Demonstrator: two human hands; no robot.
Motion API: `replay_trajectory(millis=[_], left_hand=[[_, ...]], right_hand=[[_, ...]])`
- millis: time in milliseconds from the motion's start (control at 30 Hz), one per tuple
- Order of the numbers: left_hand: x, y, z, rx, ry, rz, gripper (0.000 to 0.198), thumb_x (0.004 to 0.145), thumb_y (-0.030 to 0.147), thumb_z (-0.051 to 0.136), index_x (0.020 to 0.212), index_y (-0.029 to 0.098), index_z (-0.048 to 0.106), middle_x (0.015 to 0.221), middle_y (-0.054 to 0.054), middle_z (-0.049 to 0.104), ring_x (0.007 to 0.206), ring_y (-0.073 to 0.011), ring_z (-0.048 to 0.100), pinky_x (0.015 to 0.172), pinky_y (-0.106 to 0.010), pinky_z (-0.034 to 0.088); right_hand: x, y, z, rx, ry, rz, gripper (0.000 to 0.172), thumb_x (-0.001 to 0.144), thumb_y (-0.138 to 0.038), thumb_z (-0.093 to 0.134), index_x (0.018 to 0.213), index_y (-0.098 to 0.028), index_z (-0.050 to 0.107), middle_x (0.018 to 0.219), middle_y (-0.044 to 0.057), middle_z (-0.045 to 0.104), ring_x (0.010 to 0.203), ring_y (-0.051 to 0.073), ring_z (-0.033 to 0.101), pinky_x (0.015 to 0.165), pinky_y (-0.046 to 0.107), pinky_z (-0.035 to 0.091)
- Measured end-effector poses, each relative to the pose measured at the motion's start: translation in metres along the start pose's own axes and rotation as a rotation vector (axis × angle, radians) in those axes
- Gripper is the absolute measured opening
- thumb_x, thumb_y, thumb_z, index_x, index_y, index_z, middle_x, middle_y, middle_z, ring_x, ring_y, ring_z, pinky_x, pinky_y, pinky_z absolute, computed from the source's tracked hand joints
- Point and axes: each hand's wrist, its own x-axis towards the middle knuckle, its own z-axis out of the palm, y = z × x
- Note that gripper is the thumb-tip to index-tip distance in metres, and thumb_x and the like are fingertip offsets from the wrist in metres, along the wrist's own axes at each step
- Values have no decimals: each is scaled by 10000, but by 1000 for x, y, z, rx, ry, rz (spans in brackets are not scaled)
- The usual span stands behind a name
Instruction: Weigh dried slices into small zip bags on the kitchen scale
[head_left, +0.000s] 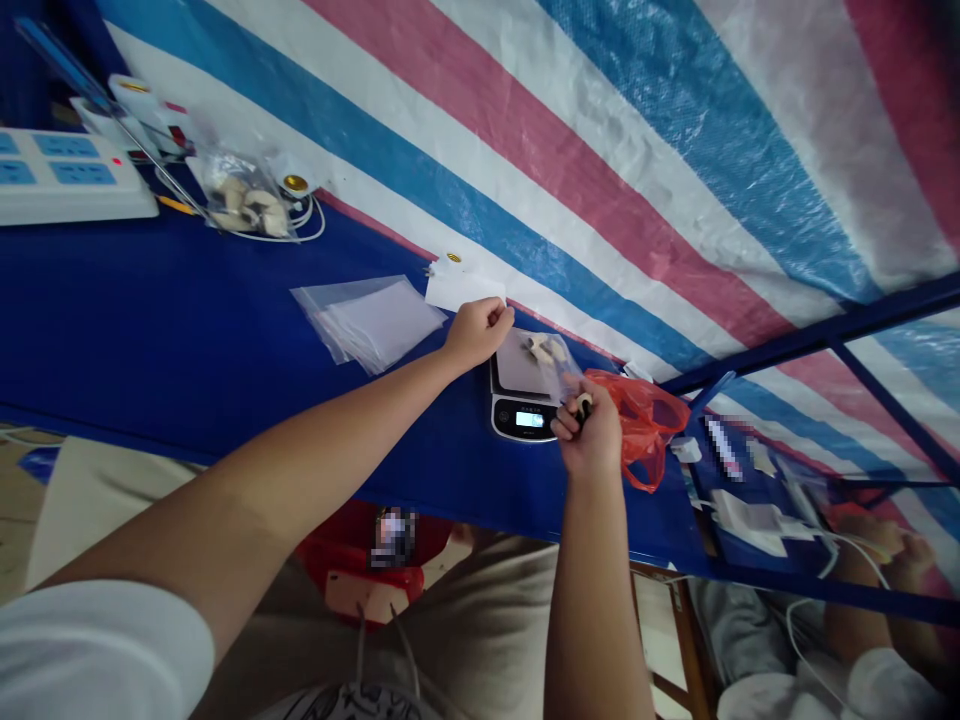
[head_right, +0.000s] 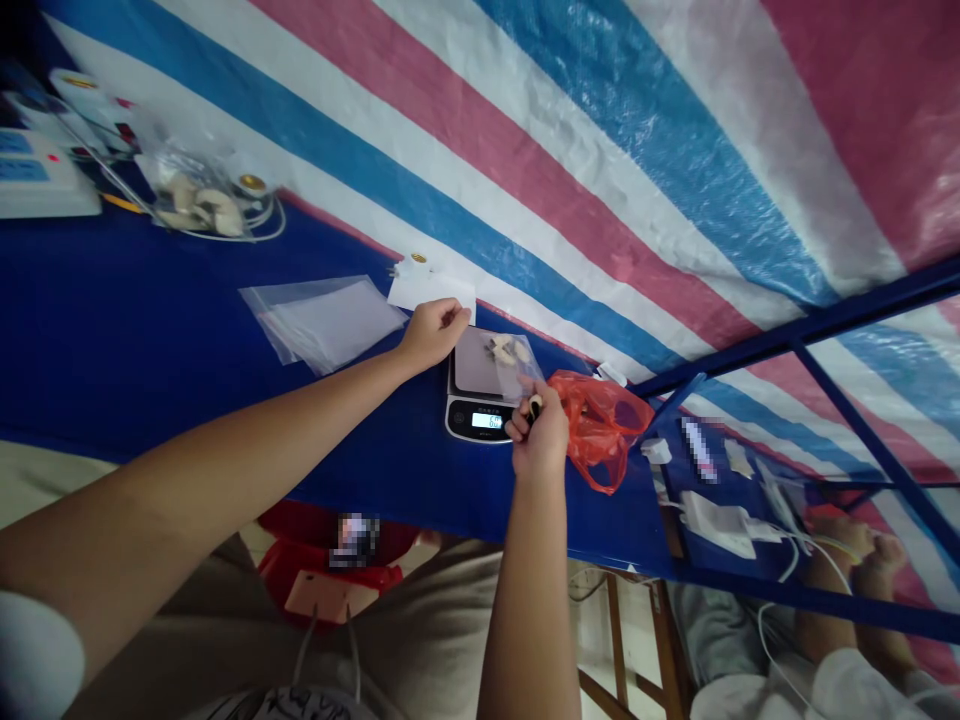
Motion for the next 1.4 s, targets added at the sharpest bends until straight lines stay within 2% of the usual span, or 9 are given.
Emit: replay_trajectory(millis=[133,267,433,667,833,900,1033,1233,1400], left_hand=[[1,-2,0,-23,7,-1,363,903,329,520,597,210,366,552,41,361,562,-126,373,575,-310,290],[1,-2,-1,-24,3,-36,344,900,323,521,604,208,385,558,39,387,568,-127,378,574,-306,299],[0,-2,-1,-38,-8,-42,334,898,309,527,606,205,401,559,38,405,568,-127,388,591,-309,317],[0,-4,-2,-42,-8,-33,352,906,311,524,600,206,385,548,44,379,555,-121,368,586,-308,309],[2,-5,-1,-22,19,-20,352,901,309,532,597,204,390,550,41,382,563,-124,384,589,-309,303],[3,-6,-1,-11,24,-38,348,902,300,533,598,204,393,549,38,388,564,-126,391,595,-312,308],[6,-8,-3,-35,69,-62,347,903,284,538,593,205,406,542,36,388,557,-128,393,592,-317,310],[10,-9,-6,-59,179,-71,351,891,256,550,578,207,399,525,38,371,541,-128,387,579,-321,300],[11,-7,-9,-57,197,-105,354,882,236,553,565,206,398,504,42,358,526,-126,371,566,-316,298]], right_hand=[[-10,-36,4,-105,-15,-168,204,763,-322,634,848,-143,679,487,-103,387,356,36,231,324,176,158],[-38,-60,-9,-126,1,-252,161,734,-324,666,735,-168,628,472,-94,394,343,31,220,319,183,164],[-55,-57,-19,-102,11,-249,266,725,-304,674,590,-201,468,466,-75,430,322,28,244,312,175,180],[-28,-61,10,-18,-149,-224,162,816,-326,594,778,-172,630,505,-90,409,344,30,249,335,170,197],[-10,-21,6,4,-86,-122,156,799,-334,626,774,-181,617,508,-97,406,366,39,266,343,171,189],[-13,9,-10,-72,13,-82,218,775,-377,671,806,-162,654,517,-96,418,367,39,275,338,175,174],[-28,51,-47,-76,131,-185,330,756,-466,729,822,-146,683,530,-94,431,380,31,281,357,174,198],[-32,61,-61,-43,148,-252,447,808,-592,711,716,-195,528,520,-105,396,383,29,267,354,166,182],[-31,68,-56,-132,114,-327,489,780,-592,783,820,-223,466,601,-117,447,417,27,309,366,151,245]])
